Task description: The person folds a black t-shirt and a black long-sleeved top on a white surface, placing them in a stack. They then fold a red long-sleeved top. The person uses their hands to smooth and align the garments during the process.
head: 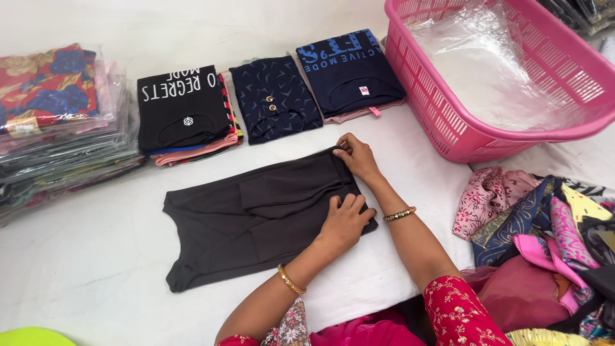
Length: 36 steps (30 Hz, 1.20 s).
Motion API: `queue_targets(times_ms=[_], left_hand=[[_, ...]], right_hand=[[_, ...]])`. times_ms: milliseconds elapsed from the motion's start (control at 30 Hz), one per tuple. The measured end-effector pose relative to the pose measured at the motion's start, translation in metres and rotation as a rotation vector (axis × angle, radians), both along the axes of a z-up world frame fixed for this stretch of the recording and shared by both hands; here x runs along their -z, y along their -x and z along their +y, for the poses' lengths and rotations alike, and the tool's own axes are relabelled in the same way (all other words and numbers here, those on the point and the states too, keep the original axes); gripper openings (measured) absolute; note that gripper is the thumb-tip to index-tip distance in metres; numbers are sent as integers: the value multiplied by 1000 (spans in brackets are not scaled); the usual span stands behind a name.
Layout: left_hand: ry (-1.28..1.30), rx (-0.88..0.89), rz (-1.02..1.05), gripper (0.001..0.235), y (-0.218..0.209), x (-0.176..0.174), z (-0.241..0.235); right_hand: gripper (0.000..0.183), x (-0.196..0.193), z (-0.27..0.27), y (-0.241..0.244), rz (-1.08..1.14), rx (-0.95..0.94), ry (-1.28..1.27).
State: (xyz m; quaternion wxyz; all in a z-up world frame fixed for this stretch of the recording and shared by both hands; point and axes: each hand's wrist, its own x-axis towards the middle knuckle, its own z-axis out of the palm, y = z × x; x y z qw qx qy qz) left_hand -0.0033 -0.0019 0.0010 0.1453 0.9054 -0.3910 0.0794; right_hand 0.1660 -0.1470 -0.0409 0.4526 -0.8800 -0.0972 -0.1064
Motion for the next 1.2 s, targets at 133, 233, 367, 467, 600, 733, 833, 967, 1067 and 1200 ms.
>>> queue_targets(times_ms=[133, 233, 367, 467, 600, 733, 833, 967, 1067, 1200], left_hand=[[62, 18, 30, 24, -4, 12, -3], [6, -58, 174, 44, -5, -5, -11], [34, -178, 235, 58, 4, -22, -17], [71, -180, 177, 50, -4, 12, -31], [145, -147, 90, 30, -11, 20, -30], [415, -140, 178, 28, 3, -16, -3], [653, -210, 254, 23, 14, -31, 24], [899, -230, 230, 19, 29, -50, 87], [971, -325, 264, 14, 47, -56, 145], [1094, -582, 188, 15, 73, -35, 221]], right_hand=[[49, -19, 0, 6, 57, -35, 3], [61, -17, -4, 5, 141, -42, 42], [71, -32, 10, 13, 119, -229, 18], [67, -28, 11, 10, 75, -100, 281], [35, -18, 5, -1, 145, -32, 271], [34, -44, 16, 4, 159, -76, -28], [43, -80, 37, 3, 77, -130, 44], [49, -110, 89, -13, 55, -333, -39], [55, -121, 153, -16, -39, -449, 107], [49, -92, 253, -26, -58, -624, 201]])
